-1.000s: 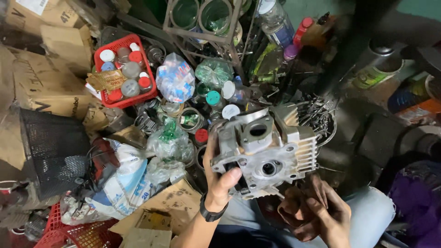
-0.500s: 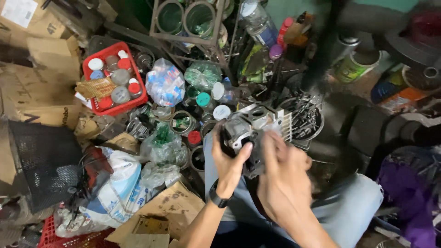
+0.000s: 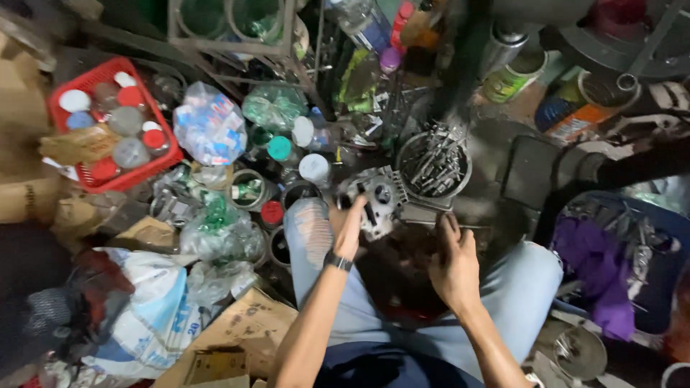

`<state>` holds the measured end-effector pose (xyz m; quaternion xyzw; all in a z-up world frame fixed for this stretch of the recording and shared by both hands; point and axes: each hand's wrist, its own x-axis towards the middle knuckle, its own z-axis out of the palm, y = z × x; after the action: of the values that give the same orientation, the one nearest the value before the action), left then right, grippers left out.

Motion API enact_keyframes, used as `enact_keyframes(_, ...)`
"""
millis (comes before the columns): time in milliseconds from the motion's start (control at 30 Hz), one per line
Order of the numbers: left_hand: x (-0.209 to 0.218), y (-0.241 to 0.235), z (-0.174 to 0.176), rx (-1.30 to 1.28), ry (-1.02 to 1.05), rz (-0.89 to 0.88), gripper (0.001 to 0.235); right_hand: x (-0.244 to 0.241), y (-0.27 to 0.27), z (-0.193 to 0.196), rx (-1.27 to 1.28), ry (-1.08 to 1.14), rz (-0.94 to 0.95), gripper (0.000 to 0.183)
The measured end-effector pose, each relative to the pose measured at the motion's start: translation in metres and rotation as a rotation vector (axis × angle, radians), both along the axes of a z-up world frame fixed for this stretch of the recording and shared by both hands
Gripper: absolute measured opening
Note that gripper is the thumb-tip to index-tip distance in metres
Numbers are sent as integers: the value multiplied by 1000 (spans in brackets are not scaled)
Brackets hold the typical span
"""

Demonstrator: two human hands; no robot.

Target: The person sits on the floor of a cluttered motorcycle repair workshop and works on a small engine cylinder head, positioning it under a benchtop drill press and operating the machine's handle. They then lift the part, wipe it with a cloth, handle small fasteners from a tray, and continue working on the part by hand.

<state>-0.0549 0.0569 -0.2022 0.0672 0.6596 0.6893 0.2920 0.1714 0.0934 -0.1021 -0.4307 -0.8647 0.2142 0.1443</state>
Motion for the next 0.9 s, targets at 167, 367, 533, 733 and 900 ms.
enact_keyframes(167,7,58,-89,-839,467,-342,116,31,-10,-20,-146,439,-239,71)
enact_keyframes(367,35,59,-199,-1074,531,-461,117,48,-12,12,-260,631,-450,71)
enact_keyframes(533,26,63,-225,-1074,525,-584,107,46,-15,5,-274,609,-483,67)
enact_keyframes(733,33,74,-254,-765,588,-593,79,38,-13,3,-350,641,-510,61)
enact_keyframes(900,51,85,-234,-499,649,-593,59,36,23,6,-454,736,-620,42)
